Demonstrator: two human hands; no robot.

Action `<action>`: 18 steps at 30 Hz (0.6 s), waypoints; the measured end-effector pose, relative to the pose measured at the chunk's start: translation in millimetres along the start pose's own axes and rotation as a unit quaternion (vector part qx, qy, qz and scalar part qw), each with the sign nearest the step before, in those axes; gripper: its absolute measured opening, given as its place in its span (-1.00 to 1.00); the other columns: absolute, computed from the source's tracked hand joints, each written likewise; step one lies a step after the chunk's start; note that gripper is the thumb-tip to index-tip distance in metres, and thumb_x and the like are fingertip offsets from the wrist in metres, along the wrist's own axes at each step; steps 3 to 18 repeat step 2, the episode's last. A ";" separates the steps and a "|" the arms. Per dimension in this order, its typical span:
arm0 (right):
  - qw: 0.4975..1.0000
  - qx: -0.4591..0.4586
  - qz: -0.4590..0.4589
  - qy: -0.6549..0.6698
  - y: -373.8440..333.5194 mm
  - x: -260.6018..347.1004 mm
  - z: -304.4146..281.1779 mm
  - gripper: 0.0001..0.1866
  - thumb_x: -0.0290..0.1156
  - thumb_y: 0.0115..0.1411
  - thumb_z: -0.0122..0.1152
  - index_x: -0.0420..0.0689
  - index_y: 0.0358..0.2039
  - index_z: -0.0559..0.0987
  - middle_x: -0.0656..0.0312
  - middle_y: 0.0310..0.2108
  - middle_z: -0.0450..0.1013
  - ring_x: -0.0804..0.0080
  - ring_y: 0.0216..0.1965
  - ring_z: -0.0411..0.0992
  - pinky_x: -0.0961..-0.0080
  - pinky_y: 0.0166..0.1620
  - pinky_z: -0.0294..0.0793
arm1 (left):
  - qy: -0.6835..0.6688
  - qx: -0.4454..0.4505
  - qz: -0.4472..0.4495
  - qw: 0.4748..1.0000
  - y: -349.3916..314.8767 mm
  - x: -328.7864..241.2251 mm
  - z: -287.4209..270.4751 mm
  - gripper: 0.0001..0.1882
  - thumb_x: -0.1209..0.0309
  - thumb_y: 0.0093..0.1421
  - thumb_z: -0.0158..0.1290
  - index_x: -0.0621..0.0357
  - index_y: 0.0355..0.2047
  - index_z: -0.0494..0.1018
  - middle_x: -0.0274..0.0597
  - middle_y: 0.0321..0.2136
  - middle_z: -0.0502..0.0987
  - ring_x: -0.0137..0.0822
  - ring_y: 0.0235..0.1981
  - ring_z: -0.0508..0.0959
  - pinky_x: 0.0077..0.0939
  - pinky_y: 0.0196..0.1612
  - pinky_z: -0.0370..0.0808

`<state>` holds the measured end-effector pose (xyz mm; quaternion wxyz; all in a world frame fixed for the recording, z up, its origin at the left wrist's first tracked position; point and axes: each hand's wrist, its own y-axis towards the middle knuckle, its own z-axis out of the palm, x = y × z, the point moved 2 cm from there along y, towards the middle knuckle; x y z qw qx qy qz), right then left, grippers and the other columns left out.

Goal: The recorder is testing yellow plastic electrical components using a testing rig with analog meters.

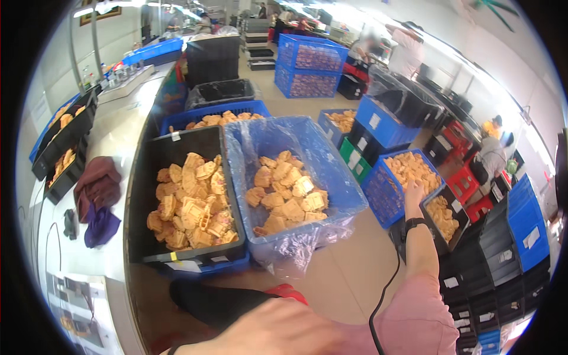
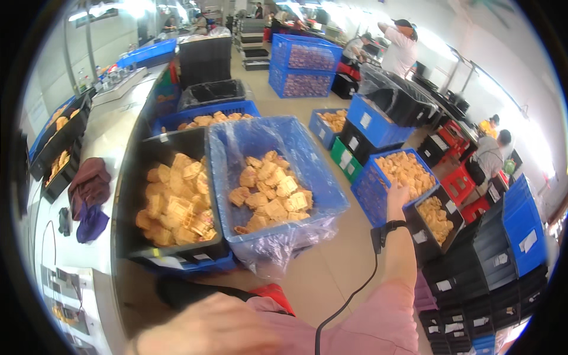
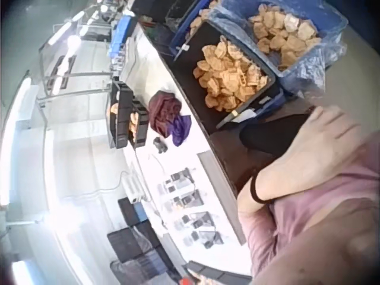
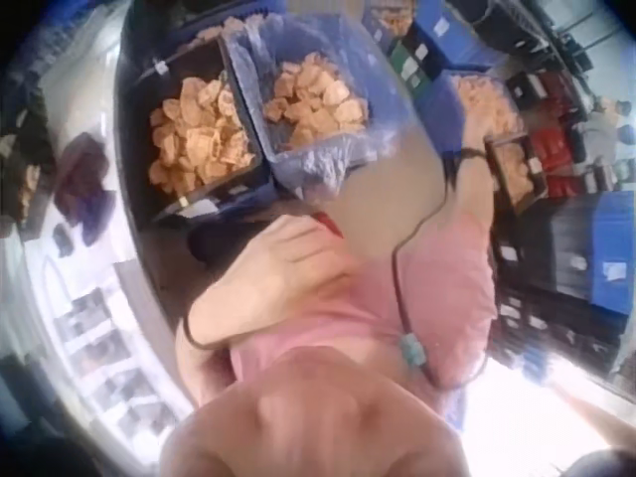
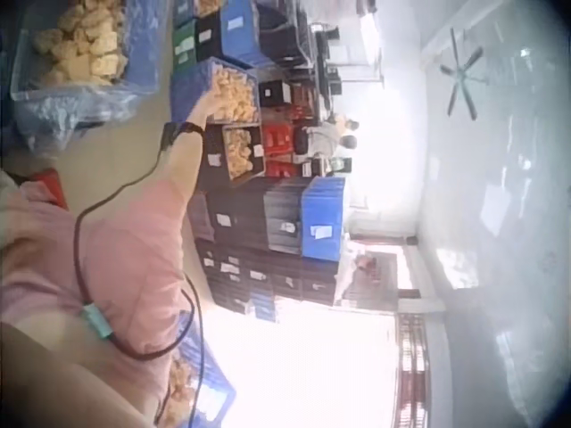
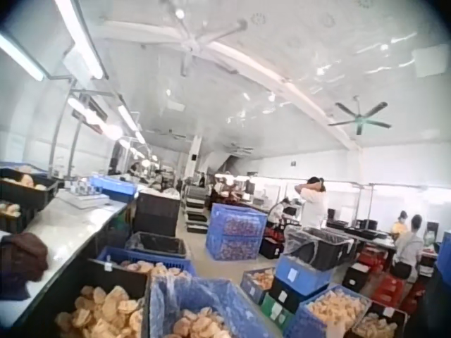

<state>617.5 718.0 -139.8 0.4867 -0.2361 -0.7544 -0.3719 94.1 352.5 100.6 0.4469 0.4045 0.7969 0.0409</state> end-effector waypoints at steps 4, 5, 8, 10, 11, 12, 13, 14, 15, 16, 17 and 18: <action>0.998 0.058 -0.029 0.002 -20.0 47.2 25.2 -0.51 -0.23 0.30 0.21 -0.27 0.11 0.37 0.00 -0.18 0.50 0.39 -0.46 0.55 0.46 -0.35 0.57 | -0.031 0.019 0.020 0.999 -2.3 -8.8 -1.1 -0.70 0.46 0.06 0.17 0.09 -0.14 0.55 -0.12 -0.21 0.56 -0.09 -0.12 0.49 -0.23 -0.10 0.42; 0.998 0.058 -0.029 0.002 -20.0 47.2 25.2 -0.51 -0.23 0.30 0.21 -0.27 0.11 0.37 0.00 -0.18 0.50 0.39 -0.46 0.55 0.46 -0.35 0.57 | -0.031 0.019 0.020 0.999 -2.3 -8.8 -1.1 -0.70 0.46 0.06 0.17 0.09 -0.14 0.55 -0.12 -0.21 0.56 -0.09 -0.12 0.49 -0.23 -0.10 0.42; 0.998 0.058 -0.029 0.002 -20.0 47.2 25.2 -0.51 -0.23 0.30 0.21 -0.27 0.11 0.37 0.00 -0.18 0.50 0.39 -0.46 0.55 0.46 -0.35 0.57 | -0.031 0.019 0.020 0.999 -2.3 -8.8 -1.1 -0.70 0.46 0.06 0.17 0.09 -0.14 0.55 -0.12 -0.21 0.56 -0.09 -0.12 0.49 -0.23 -0.10 0.42; 0.998 0.058 -0.029 0.002 -20.0 47.2 25.2 -0.51 -0.23 0.30 0.21 -0.27 0.11 0.37 0.00 -0.18 0.50 0.39 -0.46 0.55 0.46 -0.35 0.57 | -0.031 0.019 0.020 0.999 -2.3 -8.8 -1.1 -0.70 0.46 0.06 0.17 0.09 -0.14 0.55 -0.12 -0.21 0.56 -0.09 -0.12 0.49 -0.23 -0.10 0.42; 0.998 0.058 -0.029 0.002 -20.0 47.2 25.2 -0.51 -0.23 0.30 0.21 -0.27 0.11 0.37 0.00 -0.18 0.50 0.39 -0.46 0.55 0.46 -0.35 0.57 | -0.031 0.019 0.020 0.999 -2.3 -8.8 -1.1 -0.70 0.46 0.06 0.17 0.09 -0.14 0.55 -0.12 -0.21 0.56 -0.09 -0.12 0.49 -0.23 -0.10 0.42; 0.998 0.058 -0.029 0.002 -20.0 47.2 25.2 -0.51 -0.23 0.30 0.21 -0.27 0.11 0.37 0.00 -0.18 0.50 0.39 -0.46 0.55 0.46 -0.35 0.57 | -0.031 0.019 0.020 0.999 -2.3 -8.8 -1.1 -0.70 0.46 0.06 0.17 0.09 -0.14 0.55 -0.12 -0.21 0.56 -0.09 -0.12 0.49 -0.23 -0.10 0.42; 0.998 0.058 -0.029 0.002 -20.0 47.2 25.2 -0.51 -0.23 0.30 0.21 -0.27 0.11 0.37 0.00 -0.18 0.50 0.39 -0.46 0.55 0.46 -0.35 0.57 | -0.031 0.019 0.020 0.999 -2.3 -8.8 -1.1 -0.70 0.46 0.06 0.17 0.09 -0.14 0.55 -0.12 -0.21 0.56 -0.09 -0.12 0.49 -0.23 -0.10 0.42; 0.998 0.058 -0.029 0.002 -20.0 47.2 25.2 -0.51 -0.23 0.30 0.21 -0.27 0.11 0.37 0.00 -0.18 0.50 0.39 -0.46 0.55 0.46 -0.35 0.57 | -0.031 0.019 0.020 0.999 -2.3 -8.8 -1.1 -0.70 0.46 0.06 0.17 0.09 -0.14 0.55 -0.12 -0.21 0.56 -0.09 -0.12 0.49 -0.23 -0.10 0.42; 0.998 0.058 -0.029 0.002 -20.0 47.2 25.2 -0.51 -0.23 0.30 0.21 -0.27 0.11 0.37 0.00 -0.18 0.50 0.39 -0.46 0.55 0.46 -0.35 0.57 | -0.031 0.019 0.020 0.999 -2.3 -8.8 -1.1 -0.70 0.46 0.06 0.17 0.09 -0.14 0.55 -0.12 -0.21 0.56 -0.09 -0.12 0.49 -0.23 -0.10 0.42; 0.998 0.058 -0.029 0.002 -20.0 47.2 25.2 -0.51 -0.23 0.30 0.21 -0.27 0.11 0.37 0.00 -0.18 0.50 0.39 -0.46 0.55 0.46 -0.35 0.57 | -0.031 0.019 0.020 0.999 -2.3 -8.8 -1.1 -0.70 0.46 0.06 0.17 0.09 -0.14 0.55 -0.12 -0.21 0.56 -0.09 -0.12 0.49 -0.23 -0.10 0.42; 0.998 0.058 -0.029 0.002 -20.0 47.2 25.2 -0.51 -0.23 0.30 0.21 -0.27 0.11 0.37 0.00 -0.18 0.50 0.39 -0.46 0.55 0.46 -0.35 0.57 | -0.031 0.019 0.020 0.999 -2.3 -8.8 -1.1 -0.70 0.46 0.06 0.17 0.09 -0.14 0.55 -0.12 -0.21 0.56 -0.09 -0.12 0.49 -0.23 -0.10 0.42; 0.998 0.058 -0.029 0.002 -20.0 47.2 25.2 -0.51 -0.23 0.30 0.21 -0.27 0.11 0.37 0.00 -0.18 0.50 0.39 -0.46 0.55 0.46 -0.35 0.57 | -0.031 0.019 0.020 0.999 -2.3 -8.8 -1.1 -0.70 0.46 0.06 0.17 0.09 -0.14 0.55 -0.12 -0.21 0.56 -0.09 -0.12 0.49 -0.23 -0.10 0.42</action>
